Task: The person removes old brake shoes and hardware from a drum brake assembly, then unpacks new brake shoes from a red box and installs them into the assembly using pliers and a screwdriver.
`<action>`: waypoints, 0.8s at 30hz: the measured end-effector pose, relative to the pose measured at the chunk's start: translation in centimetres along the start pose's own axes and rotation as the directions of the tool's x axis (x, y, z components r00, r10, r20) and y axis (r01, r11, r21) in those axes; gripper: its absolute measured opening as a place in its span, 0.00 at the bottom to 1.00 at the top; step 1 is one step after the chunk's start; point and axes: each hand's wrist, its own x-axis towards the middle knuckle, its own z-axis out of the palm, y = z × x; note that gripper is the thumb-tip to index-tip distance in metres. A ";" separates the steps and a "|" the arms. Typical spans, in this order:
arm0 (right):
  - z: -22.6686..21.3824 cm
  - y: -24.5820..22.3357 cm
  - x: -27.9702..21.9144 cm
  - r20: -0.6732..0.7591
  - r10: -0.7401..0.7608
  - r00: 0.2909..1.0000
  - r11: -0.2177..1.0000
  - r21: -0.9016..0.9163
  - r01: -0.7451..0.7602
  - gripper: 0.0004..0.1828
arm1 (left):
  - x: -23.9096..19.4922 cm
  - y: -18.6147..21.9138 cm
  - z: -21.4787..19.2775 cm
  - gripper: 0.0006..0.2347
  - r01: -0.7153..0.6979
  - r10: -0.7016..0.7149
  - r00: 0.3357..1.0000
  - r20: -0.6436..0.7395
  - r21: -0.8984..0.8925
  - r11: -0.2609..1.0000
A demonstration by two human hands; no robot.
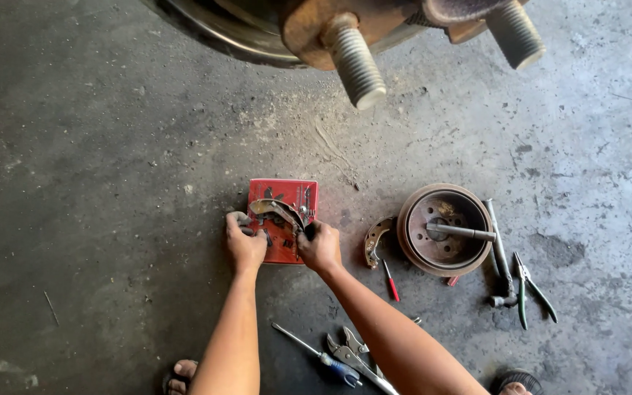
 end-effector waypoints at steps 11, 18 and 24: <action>-6.4 -0.3 1.2 -0.291 -0.050 0.955 0.984 0.148 0.096 0.06 | -0.3 5.9 -0.6 0.28 -0.621 0.474 0.772 0.423 0.345 0.704; -8.8 2.2 1.8 -0.359 -0.039 0.933 0.985 0.146 0.097 0.04 | -0.3 5.8 0.1 0.16 -0.508 0.247 0.838 0.487 0.527 0.682; -12.5 9.2 3.1 -0.549 -0.068 0.833 0.981 0.114 0.156 0.04 | 0.3 4.2 0.9 0.15 -0.532 0.353 0.832 0.427 0.436 0.726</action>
